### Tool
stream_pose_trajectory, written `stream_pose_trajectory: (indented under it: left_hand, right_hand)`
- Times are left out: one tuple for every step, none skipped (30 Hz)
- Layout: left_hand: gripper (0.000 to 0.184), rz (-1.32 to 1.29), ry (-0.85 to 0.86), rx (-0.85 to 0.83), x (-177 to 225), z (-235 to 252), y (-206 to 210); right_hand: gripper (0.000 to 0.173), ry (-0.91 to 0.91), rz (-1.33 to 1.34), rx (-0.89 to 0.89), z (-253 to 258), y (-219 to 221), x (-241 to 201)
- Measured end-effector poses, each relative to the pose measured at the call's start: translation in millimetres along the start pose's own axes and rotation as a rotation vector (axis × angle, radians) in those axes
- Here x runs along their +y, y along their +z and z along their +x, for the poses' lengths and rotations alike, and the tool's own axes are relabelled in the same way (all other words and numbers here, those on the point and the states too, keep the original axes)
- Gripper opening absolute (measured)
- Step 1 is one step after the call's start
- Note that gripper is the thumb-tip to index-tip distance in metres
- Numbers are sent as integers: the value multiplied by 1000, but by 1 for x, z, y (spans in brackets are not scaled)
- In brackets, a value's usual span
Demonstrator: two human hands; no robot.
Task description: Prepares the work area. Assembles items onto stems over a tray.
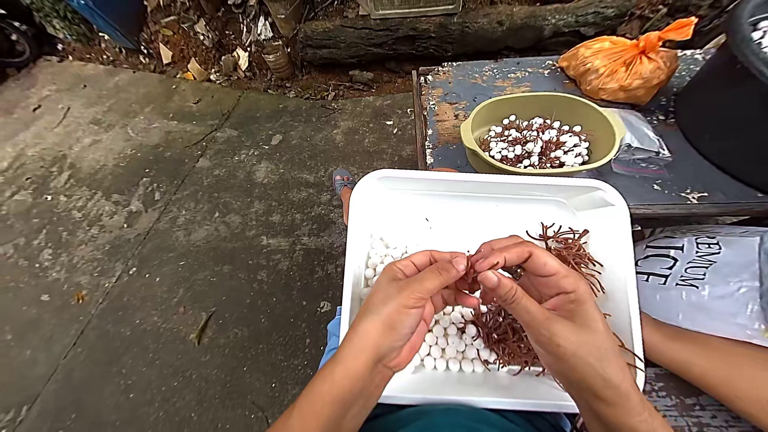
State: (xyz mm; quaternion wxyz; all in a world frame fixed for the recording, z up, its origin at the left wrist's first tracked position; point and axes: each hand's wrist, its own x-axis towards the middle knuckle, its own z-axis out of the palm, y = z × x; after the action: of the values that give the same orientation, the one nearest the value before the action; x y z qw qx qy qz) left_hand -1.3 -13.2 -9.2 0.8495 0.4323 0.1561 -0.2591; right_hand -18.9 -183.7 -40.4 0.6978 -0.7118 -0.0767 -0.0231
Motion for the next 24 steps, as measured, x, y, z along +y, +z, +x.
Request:
stream_pose_trajectory:
  left_hand:
    - [20,56,34,12,-2,0,-1]
    - [18,147,97,31,-5,0,-3]
    - [15,264,193,54,-8,-1,-4]
    - [11,404,315,85,-12,-1,-5]
    - [8,534,438,129,-15,-2,-5]
    - [6,646,554,167,-17,-3,-4]
    - [5,741,663,192,-19,-3,-4]
    - [4,819,759,206,-21,-2,-5]
    - [4,883,838,218,-23,-1,-6]
    - [4,937,900,225,-24,-1,-6]
    - [5,978,942,232,-24,0,-6]
    - [5,1004,968,236,-24,0,-6]
    - [6,1019,977,235,-24,-1,-6]
    - [6,1030,976,232,-24,-1,-6]
    - [5,1042,973,232,-24,-1,-5]
    - [5,1058,973,233,-24,-1,-5]
    - [5,1082,978,237,-24,-1,-5]
    - [4,1109,993,244,-24,0,-4]
    - [5,1138,1008,248,-23,1,-4]
    - [5,1165,1021,249,-23,2,-4]
    - [5,1187,1031,248,-23,3,-4]
    - [6,1206,1030,247,-23,4,-3]
    - [6,1218,1019,242,-23,4,-3]
    - [6,1223,1006,240,-22,4,-2]
  right_hand:
    - [6,1,3,-2,0,-1,0]
    - [7,-9,-1,4,0,-2,0]
    - [10,-32,-23,19,0,-3,-1]
    - [13,-75,-79,40,1,-4,-3]
    - [15,-137,-157,61,2,-5,-4]
    - [15,-210,-242,82,3,-5,-5]
    - [15,-275,-320,92,4,-5,-5]
    - [16,-319,-375,92,5,-4,-6]
    - [15,-341,-401,90,6,-3,-6]
    - [15,-343,-406,87,6,-3,-6]
    - [14,-338,-402,85,6,-3,-6]
    - [13,-335,-391,84,6,-3,-6]
    - [11,-334,-386,83,6,-3,-6]
    - [9,-340,-398,83,6,-4,-6]
    - [8,-358,-428,84,7,-4,-6]
    - [8,-386,-471,84,8,-6,-6]
    - [9,-419,-527,83,9,-7,-6]
    - [9,-457,-594,82,10,-9,-7]
    - [10,-496,-657,82,11,-9,-8]
    - [10,-527,-722,81,12,-10,-8]
    - [10,-544,-780,81,12,-10,-9]
    - [11,-551,-827,85,12,-10,-9]
    - [11,-553,-863,92,13,-10,-8]
    - [12,-556,-892,105,15,-12,-6]
